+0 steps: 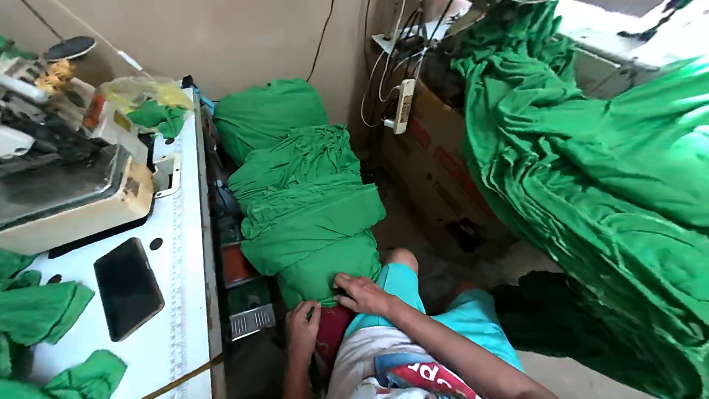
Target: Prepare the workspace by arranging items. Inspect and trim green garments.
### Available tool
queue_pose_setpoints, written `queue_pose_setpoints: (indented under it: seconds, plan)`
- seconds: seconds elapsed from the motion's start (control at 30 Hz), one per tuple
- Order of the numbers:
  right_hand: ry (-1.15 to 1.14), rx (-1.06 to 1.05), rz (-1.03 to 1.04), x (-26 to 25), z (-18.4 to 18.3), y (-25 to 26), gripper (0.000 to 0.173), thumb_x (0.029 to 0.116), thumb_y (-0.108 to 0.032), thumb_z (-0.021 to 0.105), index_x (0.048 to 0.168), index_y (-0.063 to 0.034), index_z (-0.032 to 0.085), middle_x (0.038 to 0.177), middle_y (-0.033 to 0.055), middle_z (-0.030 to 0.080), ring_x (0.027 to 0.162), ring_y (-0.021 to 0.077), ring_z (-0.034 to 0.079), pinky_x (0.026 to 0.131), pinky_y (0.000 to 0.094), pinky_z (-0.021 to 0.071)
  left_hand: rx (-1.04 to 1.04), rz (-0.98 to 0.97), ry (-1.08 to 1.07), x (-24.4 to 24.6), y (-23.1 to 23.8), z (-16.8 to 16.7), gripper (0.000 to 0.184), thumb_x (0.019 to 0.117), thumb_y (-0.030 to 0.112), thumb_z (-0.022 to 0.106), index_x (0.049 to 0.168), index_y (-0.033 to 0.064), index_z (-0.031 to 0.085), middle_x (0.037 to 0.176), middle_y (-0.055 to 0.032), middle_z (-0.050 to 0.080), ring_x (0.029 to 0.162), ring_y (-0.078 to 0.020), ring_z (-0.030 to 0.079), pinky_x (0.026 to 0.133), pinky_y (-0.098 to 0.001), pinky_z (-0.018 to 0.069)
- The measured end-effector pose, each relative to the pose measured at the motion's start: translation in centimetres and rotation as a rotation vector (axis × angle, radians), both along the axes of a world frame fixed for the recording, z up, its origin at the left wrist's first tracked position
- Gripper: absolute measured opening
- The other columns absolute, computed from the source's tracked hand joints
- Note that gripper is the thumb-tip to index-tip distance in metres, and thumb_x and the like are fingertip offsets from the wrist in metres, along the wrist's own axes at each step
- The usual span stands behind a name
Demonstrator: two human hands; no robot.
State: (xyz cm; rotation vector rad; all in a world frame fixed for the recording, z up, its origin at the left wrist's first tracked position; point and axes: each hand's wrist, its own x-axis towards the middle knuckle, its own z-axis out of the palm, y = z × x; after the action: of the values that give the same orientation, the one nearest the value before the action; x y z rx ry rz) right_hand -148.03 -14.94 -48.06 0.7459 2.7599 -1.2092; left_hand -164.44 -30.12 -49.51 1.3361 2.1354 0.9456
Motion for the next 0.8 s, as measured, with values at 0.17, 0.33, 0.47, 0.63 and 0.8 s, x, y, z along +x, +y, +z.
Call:
queue_pose_setpoints:
  seconds: [0.17, 0.33, 0.47, 0.63, 0.8]
  plan:
    - [-0.074, 0.074, 0.057, -0.2, 0.6, 0.2, 0.028, 0.1030, -0.014, 0.056, 0.127, -0.0019, 0.064, 0.129, 0.0221, 0.064, 0.108, 0.0417, 0.067, 0.091, 0.0602, 0.0523, -0.052, 0.057, -0.054, 0.1, 0.5, 1.8, 0.022, 0.0987, 0.011, 0.060, 0.104, -0.0033, 0.076, 0.103, -0.0189, 0.075, 0.100, -0.0310, 0.072, 0.094, -0.0510, 0.0546]
    - [0.146, 0.049, -0.102, -0.9, 2.6, 0.8, 0.024, 0.1018, -0.008, 0.054, 0.121, 0.0026, 0.065, 0.121, 0.0230, 0.066, 0.107, 0.0383, 0.068, 0.092, 0.0555, 0.0540, -0.007, 0.011, 0.100, 0.3, 1.3, 1.4, 0.025, 0.0951, 0.015, 0.070, 0.104, -0.0090, 0.067, 0.099, -0.0241, 0.067, 0.100, -0.0410, 0.065, 0.096, -0.0595, 0.0475]
    - [0.272, 0.176, -0.252, -1.2, 4.9, 2.3, 0.024, 0.1011, -0.006, 0.053, 0.119, 0.0033, 0.066, 0.119, 0.0228, 0.068, 0.104, 0.0371, 0.070, 0.088, 0.0535, 0.0564, -0.172, 0.236, 0.199, -0.5, 2.3, 1.9, 0.030, 0.0894, -0.004, 0.064, 0.119, -0.0062, 0.064, 0.124, -0.0275, 0.063, 0.118, -0.0457, 0.059, 0.101, -0.0638, 0.0440]
    - [0.439, 0.460, -0.359, -1.6, 6.0, 5.8, 0.017, 0.0964, -0.002, 0.062, 0.110, -0.0009, 0.072, 0.106, 0.0163, 0.072, 0.088, 0.0337, 0.073, 0.074, 0.0540, 0.0602, -0.108, 0.395, 0.038, -2.1, 2.8, 1.7, 0.031, 0.0931, -0.004, 0.061, 0.124, -0.0077, 0.060, 0.129, -0.0269, 0.061, 0.119, -0.0398, 0.062, 0.101, -0.0535, 0.0505]
    - [0.386, 0.670, -0.352, -1.0, 4.6, 9.1, 0.022, 0.0945, 0.004, 0.060, 0.112, -0.0034, 0.071, 0.108, 0.0185, 0.072, 0.085, 0.0391, 0.073, 0.066, 0.0580, 0.0588, 0.067, 0.385, 0.090, -2.4, 0.8, 0.6, 0.031, 0.0870, -0.012, 0.060, 0.118, -0.0106, 0.061, 0.127, -0.0290, 0.060, 0.116, -0.0405, 0.062, 0.098, -0.0504, 0.0535]
